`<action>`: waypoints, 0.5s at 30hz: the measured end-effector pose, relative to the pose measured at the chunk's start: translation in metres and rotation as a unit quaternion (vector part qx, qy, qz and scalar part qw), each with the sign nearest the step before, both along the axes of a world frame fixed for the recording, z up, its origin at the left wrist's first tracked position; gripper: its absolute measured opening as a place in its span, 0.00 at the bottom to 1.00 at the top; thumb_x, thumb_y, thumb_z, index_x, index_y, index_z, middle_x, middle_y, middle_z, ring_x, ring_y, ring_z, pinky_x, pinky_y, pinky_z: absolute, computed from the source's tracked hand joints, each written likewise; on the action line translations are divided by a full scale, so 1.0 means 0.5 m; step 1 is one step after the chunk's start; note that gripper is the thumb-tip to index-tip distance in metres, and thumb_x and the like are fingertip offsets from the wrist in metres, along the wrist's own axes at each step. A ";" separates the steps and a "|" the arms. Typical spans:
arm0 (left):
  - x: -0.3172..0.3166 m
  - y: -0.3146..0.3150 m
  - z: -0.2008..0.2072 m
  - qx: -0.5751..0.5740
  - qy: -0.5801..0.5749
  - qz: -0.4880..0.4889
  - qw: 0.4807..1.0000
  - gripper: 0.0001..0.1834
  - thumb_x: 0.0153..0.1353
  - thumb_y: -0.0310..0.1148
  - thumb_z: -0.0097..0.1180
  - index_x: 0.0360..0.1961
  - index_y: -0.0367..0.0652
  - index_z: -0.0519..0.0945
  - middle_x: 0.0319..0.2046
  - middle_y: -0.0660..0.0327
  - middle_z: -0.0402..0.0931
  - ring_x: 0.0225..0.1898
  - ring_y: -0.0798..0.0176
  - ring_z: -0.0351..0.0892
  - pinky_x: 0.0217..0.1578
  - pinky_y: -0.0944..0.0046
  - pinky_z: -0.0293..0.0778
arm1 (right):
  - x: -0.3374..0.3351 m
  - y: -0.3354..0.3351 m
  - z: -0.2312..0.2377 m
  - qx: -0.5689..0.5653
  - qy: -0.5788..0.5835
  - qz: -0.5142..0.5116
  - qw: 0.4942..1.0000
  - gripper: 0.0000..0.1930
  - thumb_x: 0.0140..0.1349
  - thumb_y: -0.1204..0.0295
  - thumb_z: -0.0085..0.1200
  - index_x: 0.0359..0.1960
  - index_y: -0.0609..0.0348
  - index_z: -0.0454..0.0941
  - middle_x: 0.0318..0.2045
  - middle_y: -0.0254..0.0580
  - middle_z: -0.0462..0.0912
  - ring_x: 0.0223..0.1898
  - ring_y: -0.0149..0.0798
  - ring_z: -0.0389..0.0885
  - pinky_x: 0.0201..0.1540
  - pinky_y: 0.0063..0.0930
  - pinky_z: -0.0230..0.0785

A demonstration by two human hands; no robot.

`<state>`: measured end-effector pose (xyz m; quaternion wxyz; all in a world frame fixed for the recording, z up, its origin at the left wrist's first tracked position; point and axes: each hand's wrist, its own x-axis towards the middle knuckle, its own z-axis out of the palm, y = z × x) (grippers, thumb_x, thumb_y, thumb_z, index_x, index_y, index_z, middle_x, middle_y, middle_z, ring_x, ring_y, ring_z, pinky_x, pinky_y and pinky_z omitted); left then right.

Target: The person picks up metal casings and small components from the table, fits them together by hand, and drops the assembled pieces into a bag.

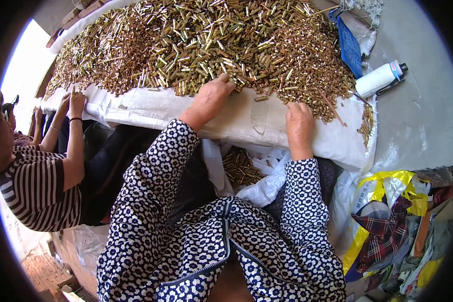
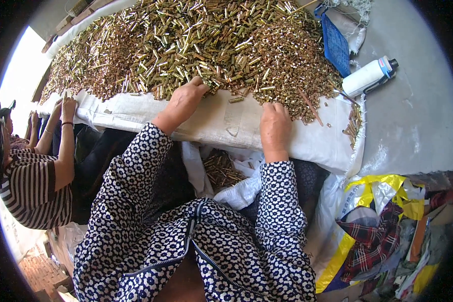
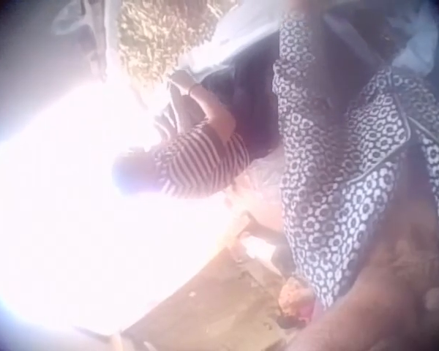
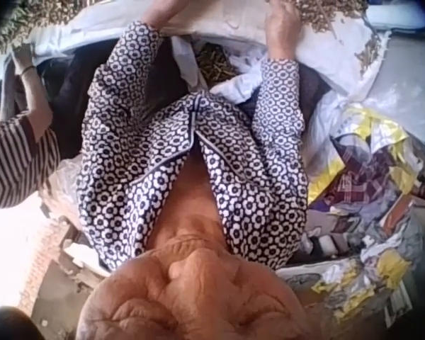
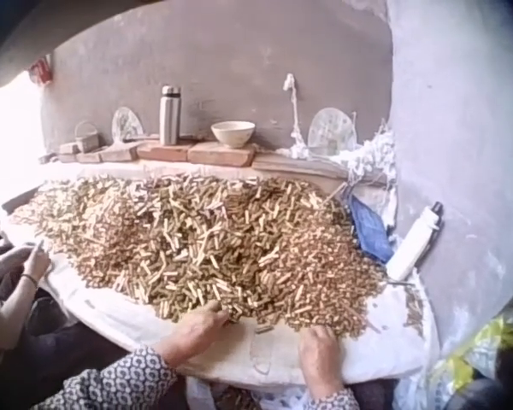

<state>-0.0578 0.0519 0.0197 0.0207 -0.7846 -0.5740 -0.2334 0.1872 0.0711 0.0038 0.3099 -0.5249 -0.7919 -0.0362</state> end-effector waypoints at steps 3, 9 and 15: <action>-0.001 0.004 0.002 -0.009 0.018 -0.015 1.000 0.02 0.47 0.22 0.44 0.24 0.38 0.69 0.28 0.52 0.67 0.31 0.48 0.72 0.32 0.55 0.69 | 0.001 -0.004 0.000 0.008 -0.012 -0.001 1.000 0.06 0.49 0.76 0.52 0.30 0.57 0.76 0.29 0.40 0.76 0.35 0.42 0.74 0.39 0.34 0.69; 0.007 -0.037 -0.001 0.015 -0.103 0.001 0.995 0.07 0.50 0.21 0.46 0.33 0.37 0.70 0.31 0.53 0.71 0.31 0.52 0.74 0.31 0.60 0.71 | -0.015 -0.026 -0.007 -0.018 0.041 0.010 0.999 0.05 0.50 0.79 0.51 0.30 0.58 0.75 0.27 0.38 0.77 0.28 0.38 0.75 0.33 0.28 0.70; 0.033 -0.109 -0.016 -0.220 -0.619 0.008 0.753 0.07 0.59 0.28 0.49 0.38 0.38 0.72 0.26 0.64 0.74 0.28 0.75 0.73 0.23 0.77 0.67 | -0.083 -0.090 0.001 -0.291 0.441 0.184 0.829 0.07 0.51 0.81 0.53 0.33 0.61 0.75 0.26 0.28 0.75 0.25 0.19 0.71 0.30 0.13 0.65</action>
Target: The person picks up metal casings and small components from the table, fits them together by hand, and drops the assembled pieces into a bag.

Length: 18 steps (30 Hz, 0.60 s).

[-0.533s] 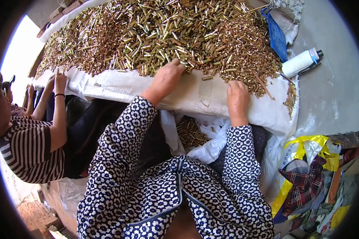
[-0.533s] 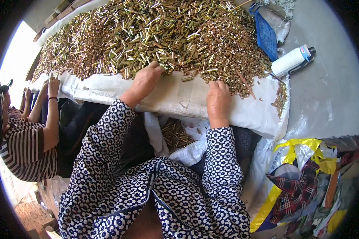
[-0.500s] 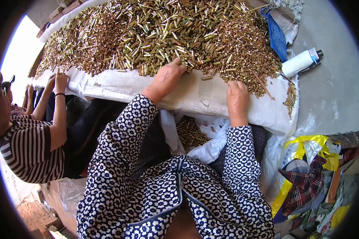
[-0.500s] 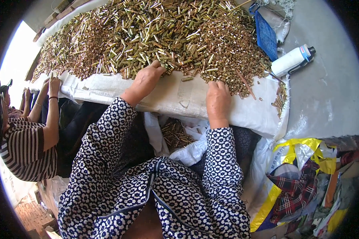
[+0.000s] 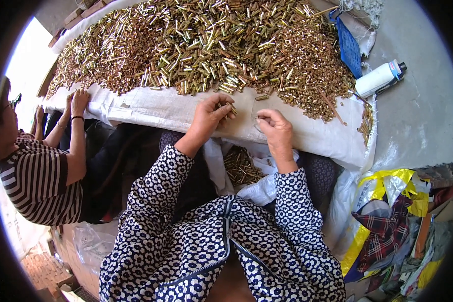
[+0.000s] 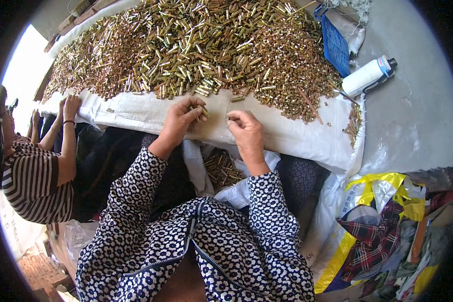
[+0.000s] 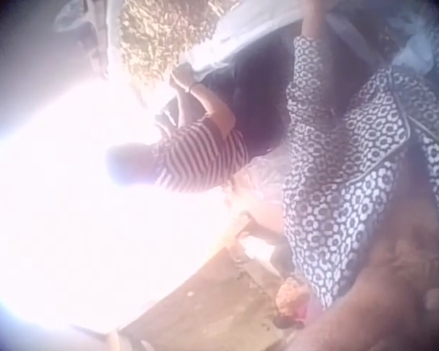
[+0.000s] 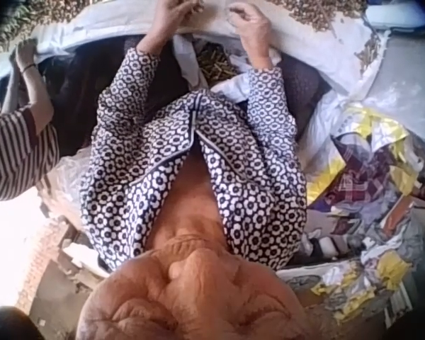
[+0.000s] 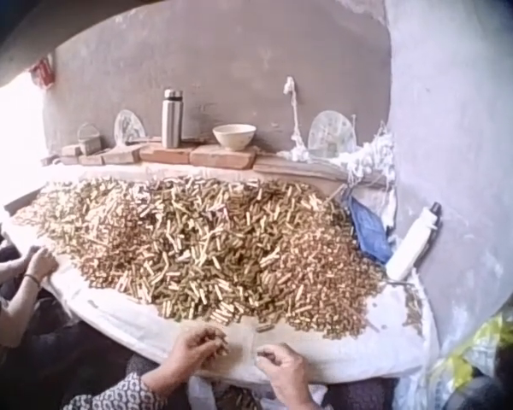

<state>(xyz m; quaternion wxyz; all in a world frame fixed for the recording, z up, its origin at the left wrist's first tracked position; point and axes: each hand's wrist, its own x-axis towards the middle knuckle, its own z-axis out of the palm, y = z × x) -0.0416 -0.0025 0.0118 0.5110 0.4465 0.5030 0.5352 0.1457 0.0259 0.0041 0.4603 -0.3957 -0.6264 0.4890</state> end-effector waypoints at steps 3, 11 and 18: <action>0.014 -0.021 0.002 -0.034 -0.059 0.021 0.997 0.06 0.60 0.28 0.48 0.37 0.40 0.72 0.25 0.64 0.75 0.22 0.75 0.72 0.20 0.78 0.67 | -0.017 -0.018 -0.004 -0.118 0.087 0.044 0.988 0.06 0.51 0.80 0.54 0.32 0.62 0.75 0.26 0.28 0.75 0.25 0.19 0.71 0.29 0.12 0.65; 0.026 -0.035 0.006 -0.030 -0.147 0.004 0.989 0.05 0.60 0.29 0.48 0.35 0.39 0.72 0.24 0.62 0.75 0.24 0.73 0.73 0.20 0.77 0.68 | -0.025 -0.031 0.005 -0.147 0.144 0.072 0.976 0.07 0.51 0.81 0.54 0.33 0.62 0.74 0.29 0.31 0.76 0.30 0.22 0.72 0.37 0.13 0.65; 0.031 -0.035 -0.002 -0.020 -0.184 -0.015 0.983 0.05 0.60 0.29 0.48 0.35 0.39 0.71 0.25 0.62 0.75 0.25 0.72 0.73 0.20 0.77 0.68 | -0.028 -0.034 0.001 -0.133 0.177 0.066 0.973 0.06 0.53 0.80 0.53 0.33 0.63 0.74 0.28 0.30 0.76 0.29 0.21 0.71 0.34 0.13 0.64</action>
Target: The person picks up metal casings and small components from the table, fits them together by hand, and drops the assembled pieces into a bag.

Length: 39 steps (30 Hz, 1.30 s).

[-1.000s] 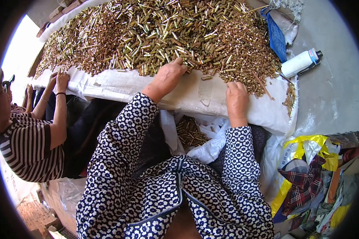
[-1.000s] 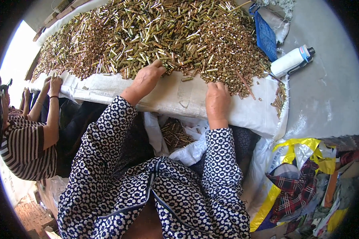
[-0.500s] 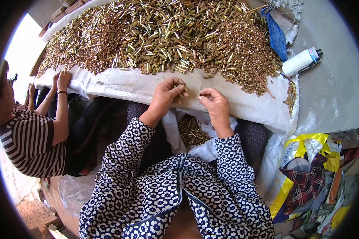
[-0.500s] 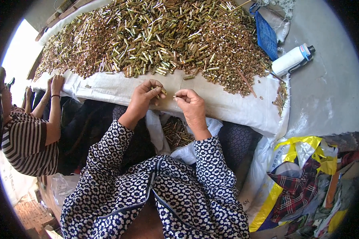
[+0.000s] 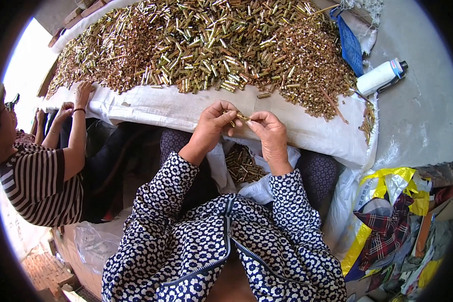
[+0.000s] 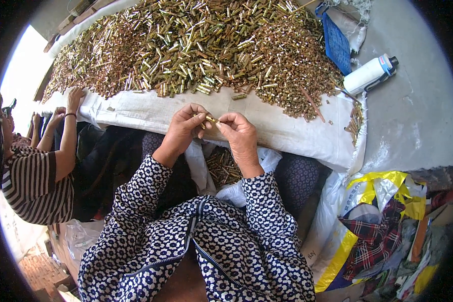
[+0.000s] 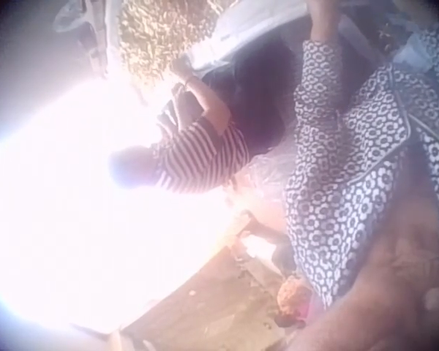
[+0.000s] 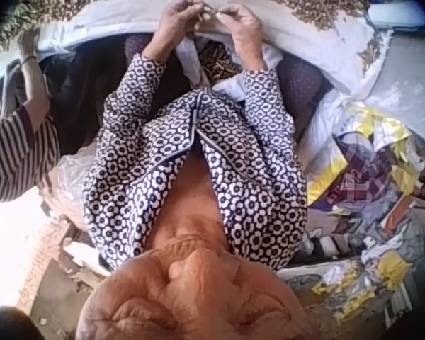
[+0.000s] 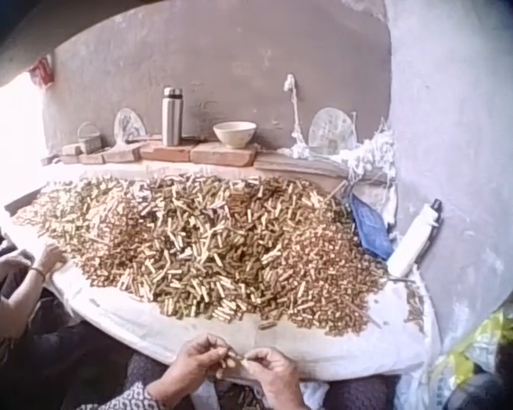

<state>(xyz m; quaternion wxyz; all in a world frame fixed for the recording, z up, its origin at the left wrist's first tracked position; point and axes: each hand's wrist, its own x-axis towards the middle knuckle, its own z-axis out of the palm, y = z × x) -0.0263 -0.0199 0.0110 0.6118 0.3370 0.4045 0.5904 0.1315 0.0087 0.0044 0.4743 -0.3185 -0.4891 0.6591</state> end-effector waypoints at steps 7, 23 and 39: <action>0.007 -0.002 0.001 0.024 -0.011 0.002 1.000 0.05 0.60 0.28 0.48 0.35 0.39 0.71 0.26 0.61 0.75 0.27 0.71 0.75 0.21 0.76 0.69 | 0.000 -0.001 -0.009 0.099 -0.112 -0.056 0.987 0.03 0.52 0.80 0.53 0.29 0.61 0.74 0.26 0.31 0.76 0.28 0.22 0.73 0.30 0.16 0.67; 0.068 0.026 0.000 0.236 0.642 0.000 0.730 0.04 0.52 0.25 0.49 0.30 0.41 0.68 0.23 0.50 0.71 0.26 0.43 0.73 0.25 0.53 0.68 | 0.084 0.068 0.010 0.382 -0.510 -0.171 0.751 0.10 0.42 0.80 0.53 0.29 0.59 0.73 0.36 0.42 0.75 0.39 0.45 0.72 0.41 0.35 0.67; -0.052 0.096 0.006 0.194 0.685 0.088 0.696 0.07 0.50 0.24 0.52 0.32 0.39 0.74 0.30 0.55 0.73 0.31 0.54 0.75 0.29 0.60 0.72 | 0.175 0.124 -0.008 0.397 -0.626 -0.260 0.618 0.06 0.48 0.77 0.49 0.28 0.55 0.76 0.30 0.38 0.76 0.36 0.43 0.71 0.40 0.33 0.66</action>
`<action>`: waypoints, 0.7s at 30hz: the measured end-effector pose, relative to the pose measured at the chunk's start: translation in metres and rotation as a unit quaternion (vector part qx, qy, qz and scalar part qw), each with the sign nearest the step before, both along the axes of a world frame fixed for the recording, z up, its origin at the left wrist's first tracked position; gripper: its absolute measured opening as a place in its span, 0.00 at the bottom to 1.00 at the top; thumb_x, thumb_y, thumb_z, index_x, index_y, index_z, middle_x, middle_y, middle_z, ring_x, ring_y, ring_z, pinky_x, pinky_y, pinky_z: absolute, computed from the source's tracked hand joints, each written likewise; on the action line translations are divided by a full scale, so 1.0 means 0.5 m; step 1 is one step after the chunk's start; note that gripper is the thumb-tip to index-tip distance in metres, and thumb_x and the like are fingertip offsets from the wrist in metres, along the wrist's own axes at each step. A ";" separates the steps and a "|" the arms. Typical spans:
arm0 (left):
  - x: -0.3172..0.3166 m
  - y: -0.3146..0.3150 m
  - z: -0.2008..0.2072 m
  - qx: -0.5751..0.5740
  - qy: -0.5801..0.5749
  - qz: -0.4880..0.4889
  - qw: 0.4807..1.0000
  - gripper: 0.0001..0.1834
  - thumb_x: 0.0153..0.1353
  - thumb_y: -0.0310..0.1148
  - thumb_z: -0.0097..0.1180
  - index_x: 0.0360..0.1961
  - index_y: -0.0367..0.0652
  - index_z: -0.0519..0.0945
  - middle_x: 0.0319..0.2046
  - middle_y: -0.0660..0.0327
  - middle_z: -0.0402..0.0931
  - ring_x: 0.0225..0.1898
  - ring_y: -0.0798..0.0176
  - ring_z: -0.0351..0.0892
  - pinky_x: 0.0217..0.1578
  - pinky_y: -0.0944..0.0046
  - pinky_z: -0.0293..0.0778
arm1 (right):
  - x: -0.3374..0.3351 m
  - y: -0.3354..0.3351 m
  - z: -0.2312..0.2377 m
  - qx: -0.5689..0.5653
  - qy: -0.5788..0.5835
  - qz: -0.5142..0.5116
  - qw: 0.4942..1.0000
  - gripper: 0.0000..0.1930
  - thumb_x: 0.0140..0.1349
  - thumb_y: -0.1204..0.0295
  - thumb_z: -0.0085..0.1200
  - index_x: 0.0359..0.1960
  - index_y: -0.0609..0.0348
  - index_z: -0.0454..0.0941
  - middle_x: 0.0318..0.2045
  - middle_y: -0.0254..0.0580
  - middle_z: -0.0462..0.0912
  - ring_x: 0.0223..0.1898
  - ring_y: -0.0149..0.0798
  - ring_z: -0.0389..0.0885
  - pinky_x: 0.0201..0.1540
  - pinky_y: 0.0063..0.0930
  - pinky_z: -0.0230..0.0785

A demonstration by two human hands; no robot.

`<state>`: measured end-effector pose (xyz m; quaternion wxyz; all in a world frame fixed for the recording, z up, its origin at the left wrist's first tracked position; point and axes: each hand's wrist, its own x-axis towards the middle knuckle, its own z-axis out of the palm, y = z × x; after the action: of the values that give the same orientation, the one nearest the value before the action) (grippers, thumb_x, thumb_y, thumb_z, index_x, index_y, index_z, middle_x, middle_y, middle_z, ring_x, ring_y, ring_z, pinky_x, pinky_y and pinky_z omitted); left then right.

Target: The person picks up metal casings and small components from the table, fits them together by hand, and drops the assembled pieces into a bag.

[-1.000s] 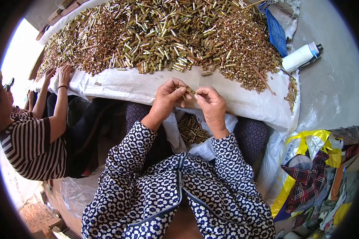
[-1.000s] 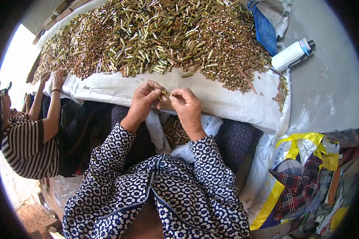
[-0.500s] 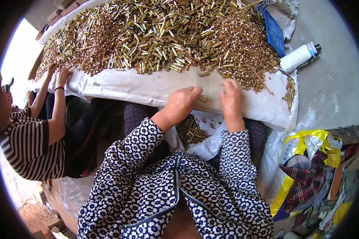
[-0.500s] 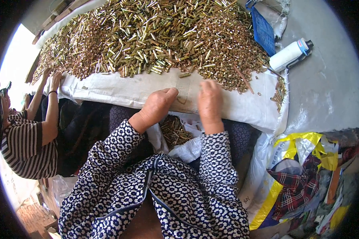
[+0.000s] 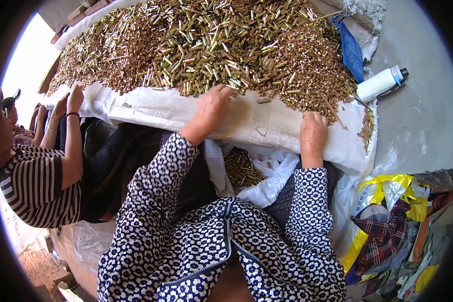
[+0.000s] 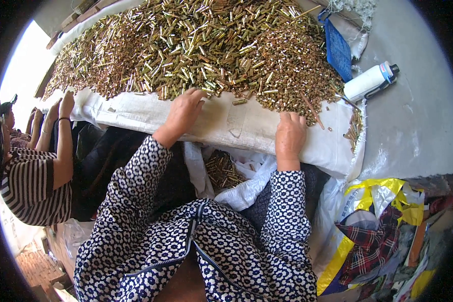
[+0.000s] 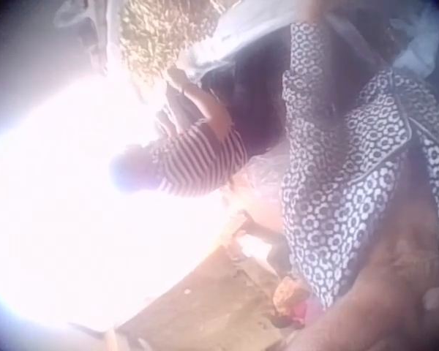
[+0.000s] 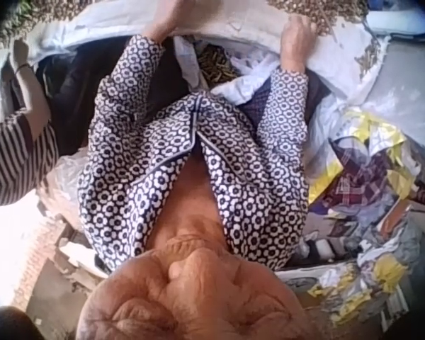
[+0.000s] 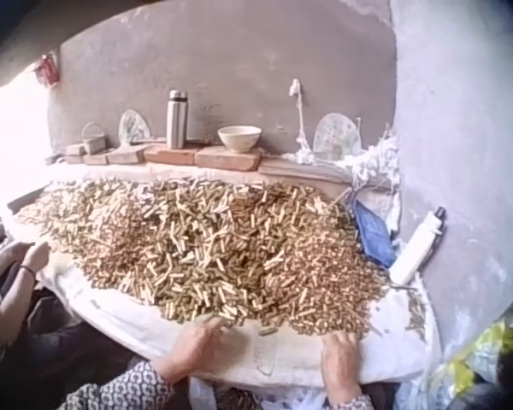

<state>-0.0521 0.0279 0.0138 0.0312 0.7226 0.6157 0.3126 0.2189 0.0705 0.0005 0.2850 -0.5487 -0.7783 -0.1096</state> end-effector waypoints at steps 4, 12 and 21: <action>-0.010 0.036 -0.009 0.009 0.175 0.012 0.984 0.09 0.46 0.24 0.49 0.31 0.39 0.72 0.30 0.56 0.69 0.34 0.54 0.72 0.32 0.58 0.71 | -0.008 -0.002 -0.002 0.004 -0.004 0.011 1.000 0.06 0.47 0.77 0.50 0.28 0.55 0.76 0.29 0.38 0.76 0.34 0.43 0.72 0.39 0.33 0.66; -0.005 0.028 0.017 -0.031 0.233 -0.011 0.972 0.08 0.44 0.23 0.48 0.30 0.40 0.72 0.32 0.58 0.69 0.39 0.55 0.70 0.35 0.61 0.70 | -0.067 -0.034 -0.011 -0.026 0.010 0.060 0.998 0.06 0.47 0.77 0.53 0.29 0.56 0.75 0.31 0.40 0.77 0.35 0.43 0.74 0.39 0.33 0.68; -0.012 -0.005 -0.011 0.024 0.141 -0.054 0.988 0.08 0.46 0.26 0.52 0.31 0.40 0.73 0.31 0.59 0.71 0.37 0.55 0.71 0.36 0.59 0.69 | -0.097 -0.051 0.001 -0.025 0.041 0.122 0.991 0.02 0.49 0.76 0.49 0.26 0.57 0.72 0.29 0.39 0.74 0.33 0.42 0.72 0.36 0.34 0.66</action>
<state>-0.0581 0.0256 0.0082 -0.0564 0.7921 0.5663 0.2206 0.1702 0.0450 0.0008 0.3135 -0.4609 -0.8296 -0.0319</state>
